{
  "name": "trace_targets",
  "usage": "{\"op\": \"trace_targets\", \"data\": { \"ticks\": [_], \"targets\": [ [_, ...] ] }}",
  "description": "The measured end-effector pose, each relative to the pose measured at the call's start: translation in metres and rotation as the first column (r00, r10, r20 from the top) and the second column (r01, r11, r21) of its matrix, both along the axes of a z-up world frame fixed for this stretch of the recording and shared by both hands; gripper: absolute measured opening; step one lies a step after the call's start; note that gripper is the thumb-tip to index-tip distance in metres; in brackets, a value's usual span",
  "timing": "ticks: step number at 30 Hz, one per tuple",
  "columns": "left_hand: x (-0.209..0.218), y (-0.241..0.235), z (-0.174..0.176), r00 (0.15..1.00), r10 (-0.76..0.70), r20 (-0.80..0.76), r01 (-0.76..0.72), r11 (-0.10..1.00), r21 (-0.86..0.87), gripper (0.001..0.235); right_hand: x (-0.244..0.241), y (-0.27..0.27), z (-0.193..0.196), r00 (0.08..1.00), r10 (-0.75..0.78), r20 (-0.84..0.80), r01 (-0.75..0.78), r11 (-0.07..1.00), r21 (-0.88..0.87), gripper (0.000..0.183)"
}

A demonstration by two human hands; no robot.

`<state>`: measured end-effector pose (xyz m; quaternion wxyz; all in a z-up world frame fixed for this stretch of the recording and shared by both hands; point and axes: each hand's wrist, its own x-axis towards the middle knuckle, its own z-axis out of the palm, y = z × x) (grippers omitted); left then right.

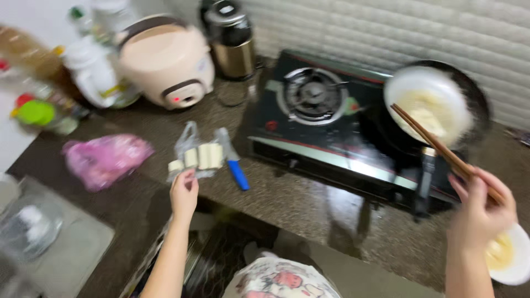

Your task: The person places rectangular tofu pieces into a hot pan on a gas stove using chopsticks. They add the pieces one at a time from a plastic bag and stir them in the pan as they cook.

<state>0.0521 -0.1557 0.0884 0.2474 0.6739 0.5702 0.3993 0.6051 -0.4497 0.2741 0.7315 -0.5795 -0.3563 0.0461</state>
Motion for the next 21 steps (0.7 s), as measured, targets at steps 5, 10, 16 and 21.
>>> {"op": "trace_targets", "data": {
  "ticks": [5, 10, 16, 21],
  "targets": [
    [-0.063, 0.023, -0.027, 0.978, 0.103, -0.183, -0.117, 0.991, -0.067, 0.032, -0.076, 0.003, -0.026, 0.974, 0.119, -0.194, -0.108, 0.992, 0.065, 0.007],
    [-0.071, 0.05, -0.038, 0.967, -0.011, -0.254, 0.014, 1.0, 0.01, 0.042, -0.133, 0.02, -0.068, 0.912, 0.2, -0.357, -0.194, 0.98, 0.053, 0.008],
    [-0.082, 0.087, -0.033, 0.888, -0.1, -0.449, 0.123, 0.992, 0.023, 0.063, -0.174, 0.026, -0.095, 0.915, 0.111, -0.387, -0.159, 0.983, -0.095, 0.016],
    [-0.083, 0.113, -0.038, 0.857, -0.203, -0.473, 0.15, 0.978, -0.148, 0.06, -0.199, 0.026, -0.103, 0.896, 0.117, -0.429, -0.166, 0.983, -0.08, 0.015]
  ]
}}
